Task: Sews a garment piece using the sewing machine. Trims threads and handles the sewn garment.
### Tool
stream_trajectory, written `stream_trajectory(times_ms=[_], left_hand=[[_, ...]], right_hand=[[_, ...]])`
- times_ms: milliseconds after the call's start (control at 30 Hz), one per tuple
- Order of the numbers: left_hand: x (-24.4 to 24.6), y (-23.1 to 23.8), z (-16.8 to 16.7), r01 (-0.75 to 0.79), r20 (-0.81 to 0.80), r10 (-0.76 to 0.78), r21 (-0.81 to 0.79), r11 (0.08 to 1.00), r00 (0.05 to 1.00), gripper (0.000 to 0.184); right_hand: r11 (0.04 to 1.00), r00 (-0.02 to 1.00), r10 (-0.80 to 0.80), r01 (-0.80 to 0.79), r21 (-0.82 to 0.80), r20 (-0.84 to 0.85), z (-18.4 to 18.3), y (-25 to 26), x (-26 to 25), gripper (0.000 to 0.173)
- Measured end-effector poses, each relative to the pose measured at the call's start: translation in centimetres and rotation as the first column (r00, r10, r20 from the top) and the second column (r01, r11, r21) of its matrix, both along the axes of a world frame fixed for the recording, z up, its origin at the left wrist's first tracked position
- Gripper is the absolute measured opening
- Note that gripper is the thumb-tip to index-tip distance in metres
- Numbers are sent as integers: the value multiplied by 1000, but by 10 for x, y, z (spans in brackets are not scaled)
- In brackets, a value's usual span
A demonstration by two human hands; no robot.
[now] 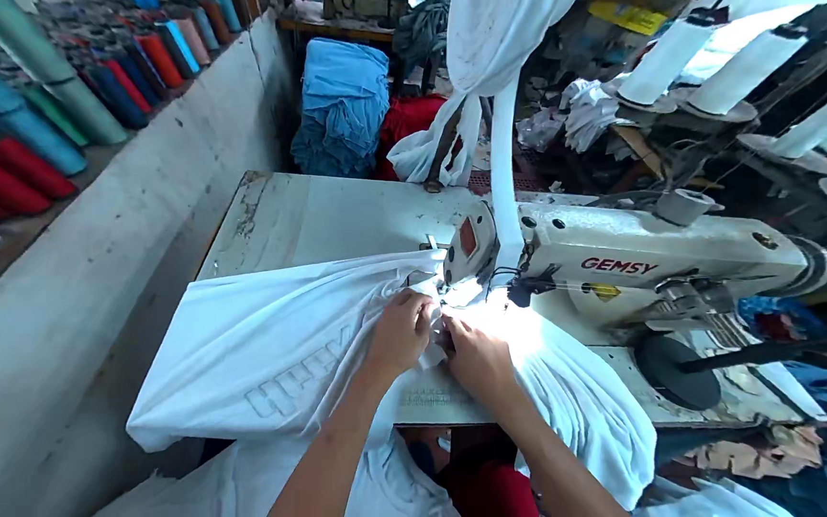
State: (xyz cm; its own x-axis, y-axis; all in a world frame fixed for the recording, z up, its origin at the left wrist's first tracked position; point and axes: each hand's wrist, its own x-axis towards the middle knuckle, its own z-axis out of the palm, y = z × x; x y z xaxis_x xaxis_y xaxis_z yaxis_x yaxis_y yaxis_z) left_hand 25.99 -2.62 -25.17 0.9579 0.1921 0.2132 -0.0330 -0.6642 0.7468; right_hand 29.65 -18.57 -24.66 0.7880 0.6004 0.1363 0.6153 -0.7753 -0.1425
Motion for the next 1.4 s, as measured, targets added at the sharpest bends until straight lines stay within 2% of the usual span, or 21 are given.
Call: stream_trajectory(times_ms=[67,133,200,300,367,500,567,633,700,733,800,833,900,1000,1033,1100,1133,1167,1267,1333,1400], left_hand=[[11,8,-5,42,-45,-32,244,969,998,38],[27,15,-5,76,-98,-42,383,921,994,42],[41,19,-2,115,-147,-54,446,888,988,42],[54,23,-2,101,-159,-23,496,863,987,42],[62,27,-1,72,-151,4,493,867,988,42],[79,37,-3,15,-105,42,491,871,994,38],[86,44,-4,-8,-89,59,490,872,994,40],[94,52,-6,-35,-54,70,484,875,996,46],[100,55,-8,-59,-44,90,476,878,995,58],[103,56,-7,-56,-68,100,469,881,993,65],[109,57,-5,-46,-115,108,448,893,988,74],[112,57,-6,-45,-119,107,437,898,987,72],[115,58,-7,-55,-79,97,422,905,992,55],[121,57,-7,-69,-24,86,395,916,996,28],[124,56,-8,-84,18,84,390,917,996,24],[129,54,-8,-77,71,55,364,928,996,22],[131,53,-7,-61,70,39,348,936,997,21],[131,52,-6,-42,57,24,337,941,998,22],[121,54,-7,-3,32,-8,335,942,999,24],[100,56,-7,5,39,-17,290,957,999,28],[61,58,4,24,-63,-12,188,982,998,37]], right_hand=[[999,999,14,-16,39,52,-3,-2,-1,36],[999,1000,2,-3,33,19,-2,-1,3,42],[1000,997,-21,21,-2,-76,3,-1,7,45],[994,999,33,-37,103,41,-6,-8,2,31],[988,994,62,-73,138,86,-9,-11,3,30],[992,992,124,-124,27,-26,-3,-17,20,43],[989,990,139,-140,46,39,-7,-30,35,39],[995,999,29,-31,91,26,-7,-46,60,26],[982,988,-126,138,128,-93,-2,-58,88,45],[974,983,-135,155,163,-128,0,-62,97,52],[974,983,-50,87,209,-178,3,-62,101,47],[975,980,3,41,218,-201,4,-59,98,39],[978,978,57,-14,208,-203,4,-54,94,34],[886,993,88,-45,461,-73,-24,-52,112,32],[889,992,98,-50,456,-82,-35,-50,120,33],[988,972,128,-108,108,-199,-52,-46,138,38],[985,950,149,-166,-37,-274,-52,-38,142,40],[979,937,146,-183,-89,-317,-46,-30,140,41],[987,965,138,-153,-54,-222,-35,-30,130,42],[993,994,101,-99,56,-29,-27,-45,110,41],[983,997,61,-67,171,42,-13,-71,82,40]])
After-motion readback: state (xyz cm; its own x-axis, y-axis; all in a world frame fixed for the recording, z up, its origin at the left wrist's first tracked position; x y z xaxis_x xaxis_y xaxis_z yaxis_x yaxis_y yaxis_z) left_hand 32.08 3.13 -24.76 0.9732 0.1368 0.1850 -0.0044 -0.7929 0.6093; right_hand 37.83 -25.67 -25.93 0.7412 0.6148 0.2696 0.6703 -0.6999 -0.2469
